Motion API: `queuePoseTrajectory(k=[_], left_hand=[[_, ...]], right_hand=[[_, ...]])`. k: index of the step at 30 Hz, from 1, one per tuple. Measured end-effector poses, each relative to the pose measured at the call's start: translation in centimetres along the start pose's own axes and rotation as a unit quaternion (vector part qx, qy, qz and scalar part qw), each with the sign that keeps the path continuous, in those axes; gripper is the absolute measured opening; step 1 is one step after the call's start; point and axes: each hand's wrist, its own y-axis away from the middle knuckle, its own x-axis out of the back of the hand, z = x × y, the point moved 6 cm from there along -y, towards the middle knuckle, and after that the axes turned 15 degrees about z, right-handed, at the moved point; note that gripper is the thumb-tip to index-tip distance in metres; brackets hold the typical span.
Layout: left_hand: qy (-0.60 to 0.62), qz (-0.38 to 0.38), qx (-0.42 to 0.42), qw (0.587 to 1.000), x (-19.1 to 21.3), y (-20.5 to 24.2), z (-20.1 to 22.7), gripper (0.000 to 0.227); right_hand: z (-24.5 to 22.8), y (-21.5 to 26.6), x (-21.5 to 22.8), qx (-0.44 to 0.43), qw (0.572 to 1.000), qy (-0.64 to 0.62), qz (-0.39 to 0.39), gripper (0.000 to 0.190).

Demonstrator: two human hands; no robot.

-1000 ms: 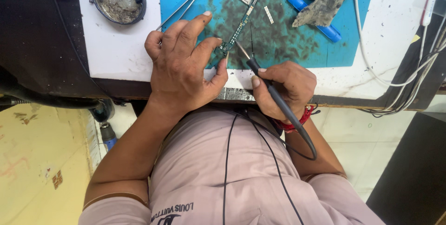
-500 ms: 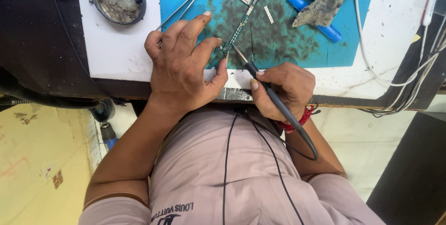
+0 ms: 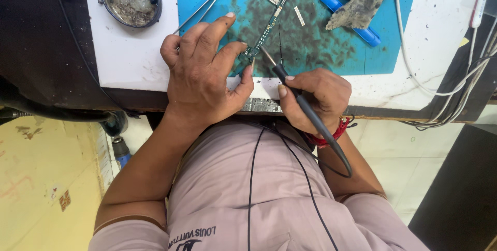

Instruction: The person uses a soldering iron and tweezers to apply solder to a small circuit board. They then switch to a hot air gun to heat the board while holding it with tweezers, and finally return to using the soldering iron to finish the work.

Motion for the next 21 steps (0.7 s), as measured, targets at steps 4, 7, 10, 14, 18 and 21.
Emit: queuePoseTrajectory(k=[4, 7, 10, 14, 18, 21], left_hand=[[0.003, -0.001, -0.001, 1.000, 0.03, 0.02, -0.03, 0.030], [0.003, 0.001, 0.003, 1.000, 0.06, 0.02, -0.04, 0.030], [0.001, 0.000, -0.001, 1.000, 0.05, 0.02, -0.03, 0.030], [0.001, 0.001, 0.000, 1.000, -0.02, 0.02, -0.06, 0.030], [0.002, 0.001, 0.000, 1.000, -0.01, 0.03, -0.06, 0.029], [0.001, 0.001, 0.001, 1.000, 0.01, 0.07, -0.05, 0.029]], right_hand=[[-0.13, 0.00, -0.08, 0.005, 1.000, -0.005, -0.003, 0.019], [0.07, -0.05, 0.02, -0.006, 1.000, 0.008, 0.006, 0.019], [-0.15, -0.04, -0.08, 0.007, 1.000, -0.006, -0.002, 0.019], [0.07, 0.02, -0.01, -0.003, 1.000, 0.008, 0.010, 0.019], [0.05, 0.00, -0.03, -0.007, 1.000, 0.007, 0.009, 0.019], [-0.14, -0.04, -0.06, 0.008, 1.000, 0.003, 0.003, 0.019]])
